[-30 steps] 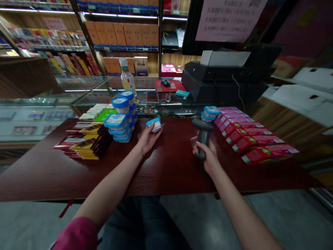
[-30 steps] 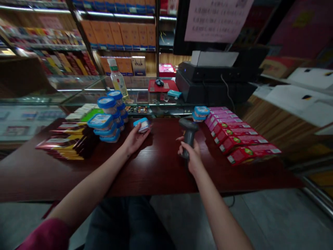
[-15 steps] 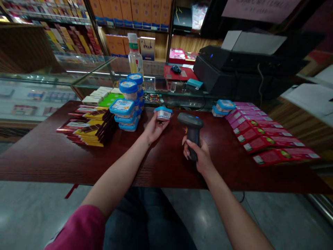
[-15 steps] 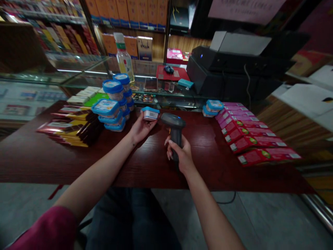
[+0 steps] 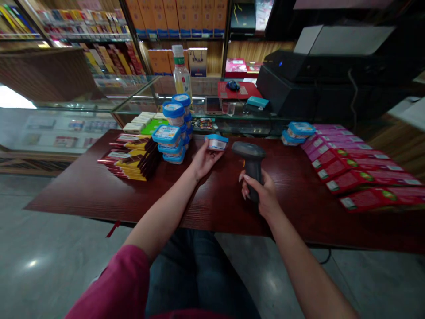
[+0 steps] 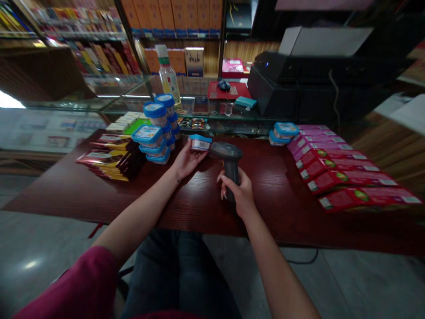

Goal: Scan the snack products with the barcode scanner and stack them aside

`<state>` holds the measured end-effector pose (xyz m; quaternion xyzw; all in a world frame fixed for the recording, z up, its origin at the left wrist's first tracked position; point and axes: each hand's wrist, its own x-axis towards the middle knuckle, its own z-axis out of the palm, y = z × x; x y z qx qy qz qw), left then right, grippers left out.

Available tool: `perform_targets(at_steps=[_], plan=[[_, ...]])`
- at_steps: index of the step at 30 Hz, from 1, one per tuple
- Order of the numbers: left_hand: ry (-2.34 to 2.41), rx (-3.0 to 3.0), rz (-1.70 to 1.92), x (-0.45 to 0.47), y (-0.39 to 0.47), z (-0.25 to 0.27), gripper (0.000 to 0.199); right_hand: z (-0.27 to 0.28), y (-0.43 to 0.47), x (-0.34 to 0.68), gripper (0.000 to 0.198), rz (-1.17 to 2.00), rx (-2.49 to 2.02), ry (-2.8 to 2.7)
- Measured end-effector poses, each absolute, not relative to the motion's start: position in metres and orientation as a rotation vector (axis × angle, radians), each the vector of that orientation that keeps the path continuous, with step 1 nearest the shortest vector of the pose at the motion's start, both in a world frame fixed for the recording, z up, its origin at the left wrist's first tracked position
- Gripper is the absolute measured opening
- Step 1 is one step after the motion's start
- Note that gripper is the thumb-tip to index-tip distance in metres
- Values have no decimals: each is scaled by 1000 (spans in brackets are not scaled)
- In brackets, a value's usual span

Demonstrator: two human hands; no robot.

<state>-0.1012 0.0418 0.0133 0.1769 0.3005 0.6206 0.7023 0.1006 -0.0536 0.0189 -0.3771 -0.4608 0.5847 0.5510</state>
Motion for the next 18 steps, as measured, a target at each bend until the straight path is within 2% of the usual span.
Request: perform_targets(at_steps=[1, 5, 11, 18], plan=[[688, 486, 1396, -102, 37, 16, 32, 19, -53, 101, 28, 1367, -899, -1066], [818, 1028, 1566, -109, 12, 38, 60, 19, -52, 103, 32, 1339, -924, -976], [1418, 1676, 2151, -164, -17, 82, 55, 15, -52, 105, 39, 1346, -930, -968], [2079, 1598, 2268, -218, -10, 77, 51, 9, -51, 104, 42, 1339, -966, -959]])
